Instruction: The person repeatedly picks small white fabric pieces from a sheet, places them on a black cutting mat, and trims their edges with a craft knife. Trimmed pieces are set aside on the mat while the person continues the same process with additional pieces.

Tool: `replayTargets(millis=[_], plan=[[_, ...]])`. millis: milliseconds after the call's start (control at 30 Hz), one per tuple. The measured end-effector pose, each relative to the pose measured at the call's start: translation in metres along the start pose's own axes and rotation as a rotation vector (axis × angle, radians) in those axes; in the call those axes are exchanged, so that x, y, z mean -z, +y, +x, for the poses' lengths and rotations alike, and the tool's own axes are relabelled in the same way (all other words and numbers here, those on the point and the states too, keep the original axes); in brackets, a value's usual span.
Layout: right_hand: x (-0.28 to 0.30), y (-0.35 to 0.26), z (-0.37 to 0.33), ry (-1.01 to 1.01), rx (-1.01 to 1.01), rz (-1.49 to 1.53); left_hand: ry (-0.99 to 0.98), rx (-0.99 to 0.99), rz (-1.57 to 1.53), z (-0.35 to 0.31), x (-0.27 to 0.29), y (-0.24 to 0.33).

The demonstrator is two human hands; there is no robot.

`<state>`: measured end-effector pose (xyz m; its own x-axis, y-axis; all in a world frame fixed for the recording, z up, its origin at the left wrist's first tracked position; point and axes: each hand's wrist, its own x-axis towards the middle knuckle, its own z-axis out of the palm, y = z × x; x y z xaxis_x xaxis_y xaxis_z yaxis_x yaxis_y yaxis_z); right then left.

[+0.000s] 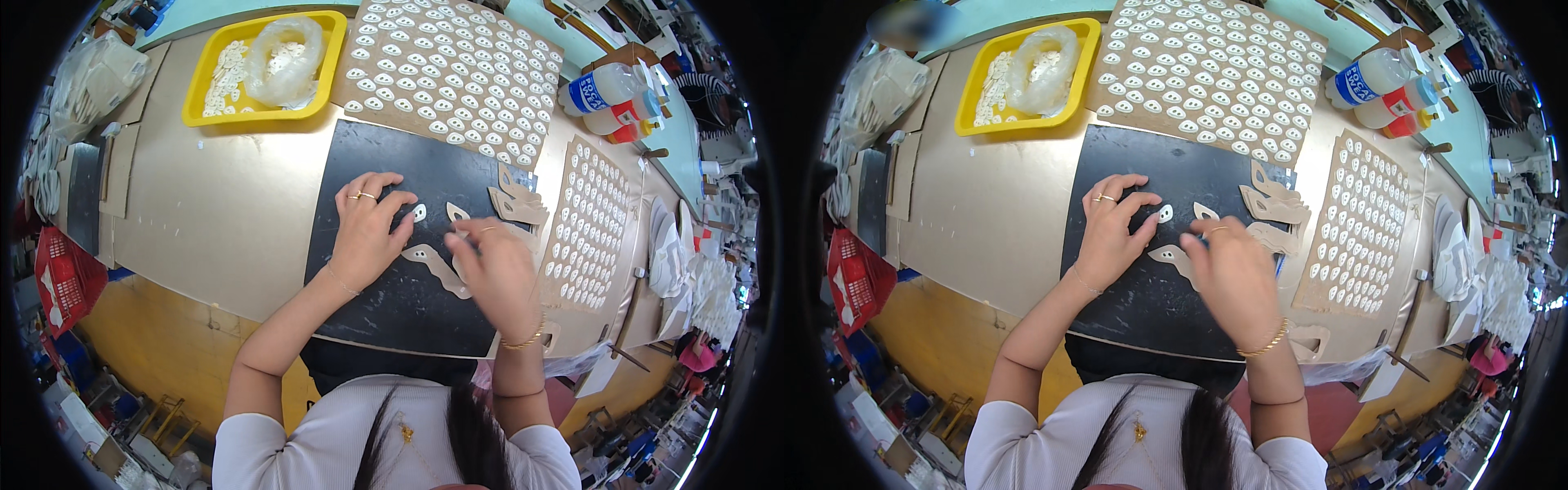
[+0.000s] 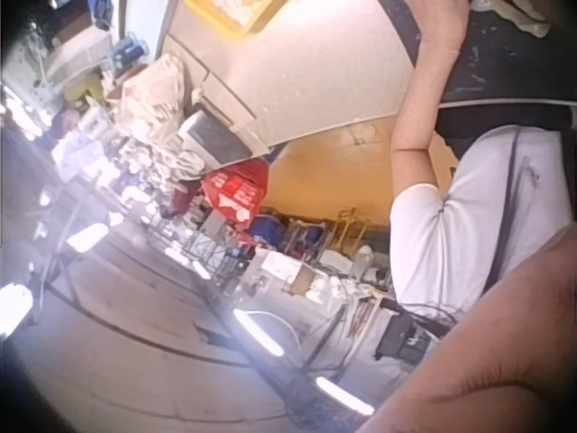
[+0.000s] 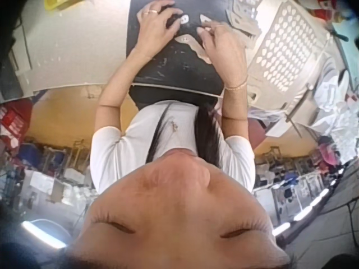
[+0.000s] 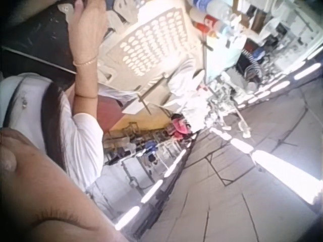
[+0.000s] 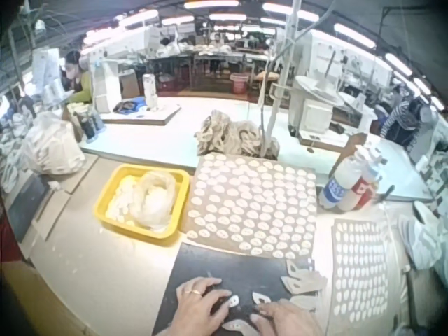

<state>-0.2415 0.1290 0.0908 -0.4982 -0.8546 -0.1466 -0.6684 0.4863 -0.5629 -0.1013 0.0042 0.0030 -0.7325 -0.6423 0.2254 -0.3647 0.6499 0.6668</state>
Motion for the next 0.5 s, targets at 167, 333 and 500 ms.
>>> replayTargets(millis=[167, 333, 500], plan=[[0.004, 0.035, 0.005, 0.141, -0.178, 0.065, -0.012, 0.059, -0.064, 0.0, 0.003, -0.002], [-0.02, 0.043, 0.002, 0.156, -0.193, -0.066, 0.001, 0.003, 0.002, -0.002, -0.001, 0.005], [-0.031, 0.044, 0.007, 0.069, -0.233, -0.13, -0.021, 0.016, 0.064, -0.001, -0.006, 0.012]])
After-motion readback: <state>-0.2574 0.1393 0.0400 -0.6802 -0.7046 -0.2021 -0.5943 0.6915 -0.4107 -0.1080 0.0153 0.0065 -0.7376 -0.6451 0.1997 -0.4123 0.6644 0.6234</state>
